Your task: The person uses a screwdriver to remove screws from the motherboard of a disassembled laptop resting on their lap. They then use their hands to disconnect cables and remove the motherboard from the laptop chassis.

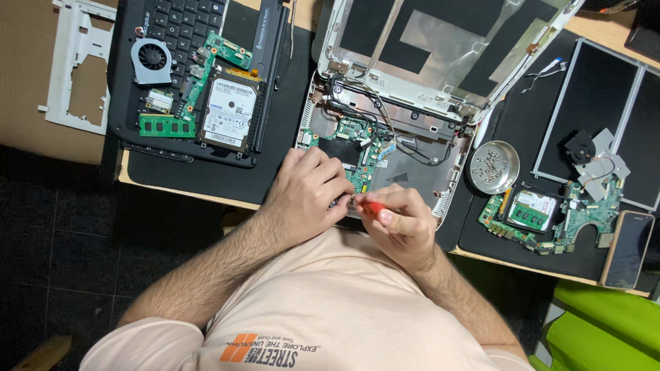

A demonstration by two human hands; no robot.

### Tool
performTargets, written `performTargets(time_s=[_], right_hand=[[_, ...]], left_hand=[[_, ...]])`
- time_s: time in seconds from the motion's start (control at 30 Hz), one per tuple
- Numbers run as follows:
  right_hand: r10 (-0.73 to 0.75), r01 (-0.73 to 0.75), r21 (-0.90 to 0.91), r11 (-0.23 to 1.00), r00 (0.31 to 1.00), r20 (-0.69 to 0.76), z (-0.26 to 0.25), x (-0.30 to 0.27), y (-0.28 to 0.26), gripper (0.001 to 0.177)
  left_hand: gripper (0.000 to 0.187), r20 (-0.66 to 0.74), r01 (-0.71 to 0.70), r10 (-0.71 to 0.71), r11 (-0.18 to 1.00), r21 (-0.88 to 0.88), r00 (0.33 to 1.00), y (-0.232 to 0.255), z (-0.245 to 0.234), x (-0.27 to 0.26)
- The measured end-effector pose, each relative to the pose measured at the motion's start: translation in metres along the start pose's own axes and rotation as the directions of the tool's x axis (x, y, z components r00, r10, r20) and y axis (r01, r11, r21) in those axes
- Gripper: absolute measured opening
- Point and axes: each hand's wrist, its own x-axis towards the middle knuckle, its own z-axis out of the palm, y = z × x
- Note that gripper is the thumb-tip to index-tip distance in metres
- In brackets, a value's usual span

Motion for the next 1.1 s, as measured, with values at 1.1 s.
performTargets(time_s=[1.1], right_hand=[[0.456,-0.367,0.317,0.875,0.845,-0.280,-0.061,-0.073,-0.021,0.063]], left_hand=[[0.073,-0.050,0.148,-0.143,0.982,0.114,0.988,-0.001,0.004,-0.001]])
